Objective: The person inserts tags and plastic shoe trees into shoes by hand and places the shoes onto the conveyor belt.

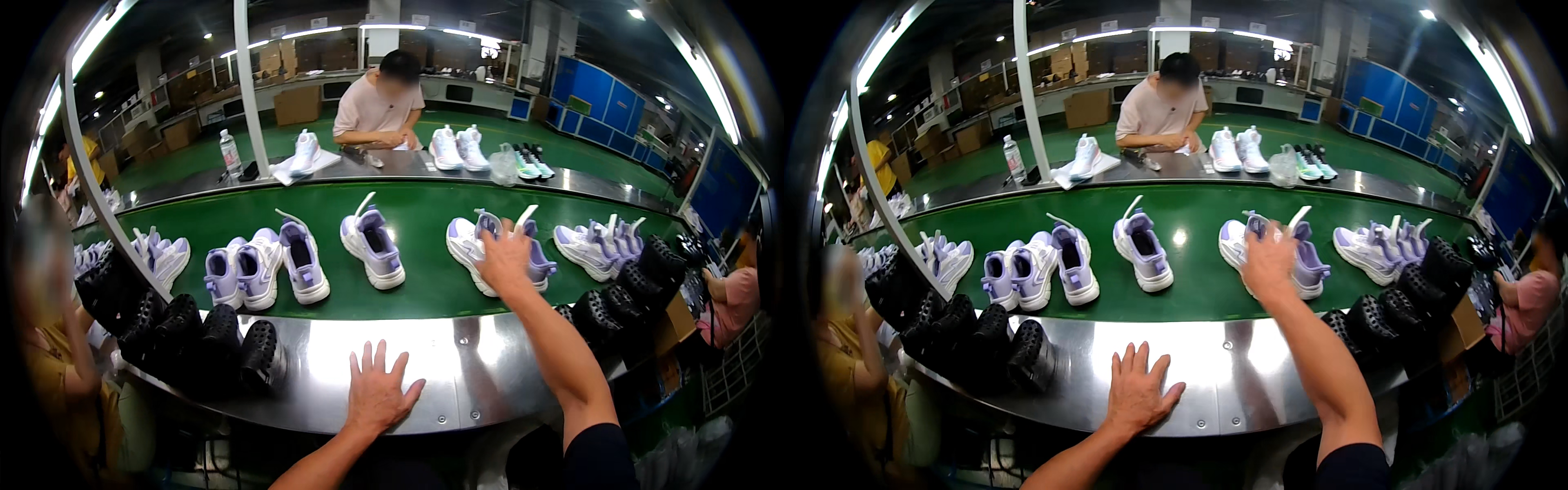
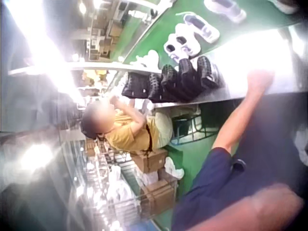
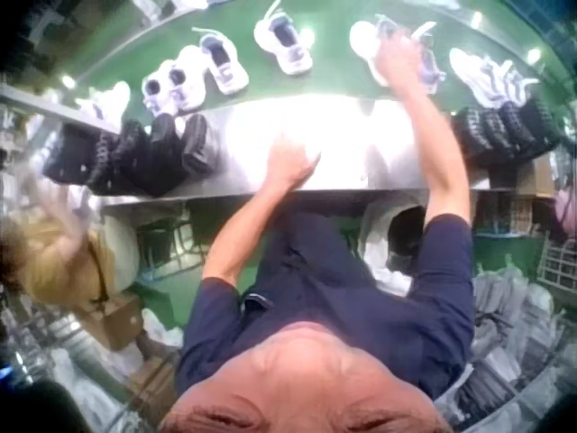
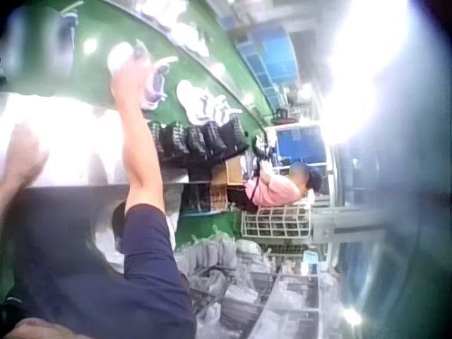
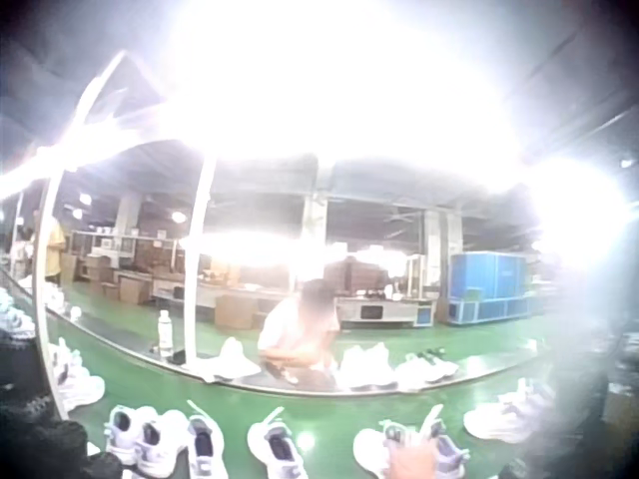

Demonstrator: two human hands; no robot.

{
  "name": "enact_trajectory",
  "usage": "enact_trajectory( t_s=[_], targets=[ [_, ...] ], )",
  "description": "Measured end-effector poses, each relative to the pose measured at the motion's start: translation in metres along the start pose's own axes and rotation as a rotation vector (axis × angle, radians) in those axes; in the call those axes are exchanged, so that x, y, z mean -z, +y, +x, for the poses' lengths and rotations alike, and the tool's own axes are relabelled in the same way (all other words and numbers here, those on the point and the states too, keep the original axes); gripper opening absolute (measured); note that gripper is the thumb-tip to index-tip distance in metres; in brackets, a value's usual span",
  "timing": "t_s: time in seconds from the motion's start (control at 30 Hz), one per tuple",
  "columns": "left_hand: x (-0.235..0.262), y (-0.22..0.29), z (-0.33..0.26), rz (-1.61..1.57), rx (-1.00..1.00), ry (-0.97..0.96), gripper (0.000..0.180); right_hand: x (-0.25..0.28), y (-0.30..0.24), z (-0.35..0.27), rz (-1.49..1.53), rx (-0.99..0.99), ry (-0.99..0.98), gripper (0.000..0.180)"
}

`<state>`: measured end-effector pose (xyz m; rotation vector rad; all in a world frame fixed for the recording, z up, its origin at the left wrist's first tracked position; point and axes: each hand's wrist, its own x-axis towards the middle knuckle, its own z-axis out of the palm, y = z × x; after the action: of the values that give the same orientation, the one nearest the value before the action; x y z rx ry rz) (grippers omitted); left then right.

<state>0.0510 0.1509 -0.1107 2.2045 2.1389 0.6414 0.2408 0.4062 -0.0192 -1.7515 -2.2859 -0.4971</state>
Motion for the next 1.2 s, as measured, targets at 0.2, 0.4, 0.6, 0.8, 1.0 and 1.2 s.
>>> enact_trajectory(
  t_s=[0.2,0.4,0.6,0.8,1.0,1.2],
  targets=[
    [-0.011,0.004,0.005,-0.018,-0.032,0.017,0.059,-0.074,-0.132,0.037,0.956,0.201,-0.183,0.104],
    [-0.005,-0.005,0.005,-0.022,-0.039,0.027,0.068,-0.023,-0.254,-0.001,0.828,0.172,-0.209,0.059],
    [-0.007,-0.003,0.000,-0.046,-0.057,0.046,0.074,0.027,-0.273,-0.009,0.474,0.443,-0.066,0.061],
    [0.003,0.001,0.003,-0.238,-0.069,0.005,0.070,0.018,-0.318,0.005,0.324,0.533,-0.180,0.059],
    [0.000,-0.001,0.005,-0.081,-0.068,0.016,0.068,0.005,-0.292,-0.006,0.567,0.724,-0.128,0.057],
    [-0.002,0.001,0.005,-0.032,-0.009,0.047,0.056,0.017,-0.103,-0.005,0.549,0.358,0.143,0.073]
  ],
)
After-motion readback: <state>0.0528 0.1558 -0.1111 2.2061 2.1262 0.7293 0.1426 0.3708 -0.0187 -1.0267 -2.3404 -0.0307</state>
